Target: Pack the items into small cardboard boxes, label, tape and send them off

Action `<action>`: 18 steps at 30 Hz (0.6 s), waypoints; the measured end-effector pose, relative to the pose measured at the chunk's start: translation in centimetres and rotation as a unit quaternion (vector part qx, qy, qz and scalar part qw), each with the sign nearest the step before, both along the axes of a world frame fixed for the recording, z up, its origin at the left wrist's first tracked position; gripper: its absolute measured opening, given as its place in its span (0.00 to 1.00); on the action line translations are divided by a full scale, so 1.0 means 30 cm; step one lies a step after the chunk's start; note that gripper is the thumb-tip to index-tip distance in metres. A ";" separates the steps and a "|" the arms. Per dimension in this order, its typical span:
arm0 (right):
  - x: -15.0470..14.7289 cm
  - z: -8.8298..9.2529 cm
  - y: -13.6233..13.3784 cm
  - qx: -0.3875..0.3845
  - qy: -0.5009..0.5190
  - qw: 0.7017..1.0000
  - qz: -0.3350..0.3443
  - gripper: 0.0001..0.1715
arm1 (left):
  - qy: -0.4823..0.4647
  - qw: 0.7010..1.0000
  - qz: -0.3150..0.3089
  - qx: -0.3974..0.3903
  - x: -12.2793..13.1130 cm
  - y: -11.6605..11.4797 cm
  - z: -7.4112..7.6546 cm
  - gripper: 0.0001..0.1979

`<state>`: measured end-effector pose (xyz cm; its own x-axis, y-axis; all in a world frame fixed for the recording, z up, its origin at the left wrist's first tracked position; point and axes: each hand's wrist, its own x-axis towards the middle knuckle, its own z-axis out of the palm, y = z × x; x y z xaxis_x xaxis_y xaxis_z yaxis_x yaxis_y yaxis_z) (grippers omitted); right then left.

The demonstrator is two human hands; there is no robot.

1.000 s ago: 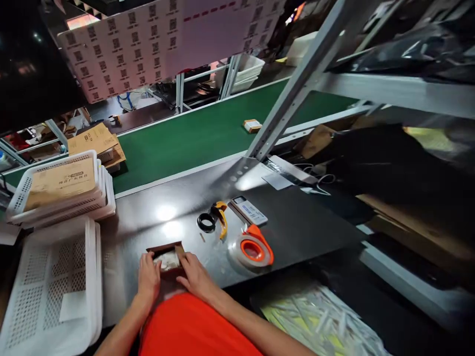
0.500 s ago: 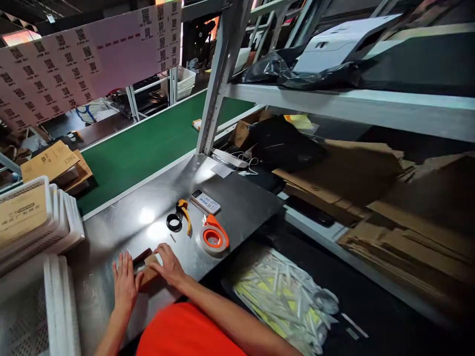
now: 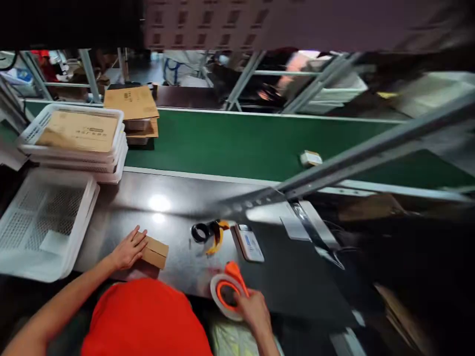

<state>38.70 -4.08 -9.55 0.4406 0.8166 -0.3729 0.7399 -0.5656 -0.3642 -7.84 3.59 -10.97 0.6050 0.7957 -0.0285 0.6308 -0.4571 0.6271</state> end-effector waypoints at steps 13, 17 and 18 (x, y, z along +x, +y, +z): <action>-0.557 0.137 0.238 0.293 0.023 0.764 0.575 0.47 | -0.196 0.965 0.172 -0.024 0.061 -0.066 0.007 0.23; -0.518 0.113 0.235 0.307 0.023 0.749 0.587 0.49 | -0.351 0.810 0.437 -0.170 0.153 -0.113 0.031 0.21; -0.512 0.110 0.229 0.309 0.024 0.748 0.587 0.49 | -0.382 0.767 0.457 -0.239 0.175 -0.118 0.043 0.23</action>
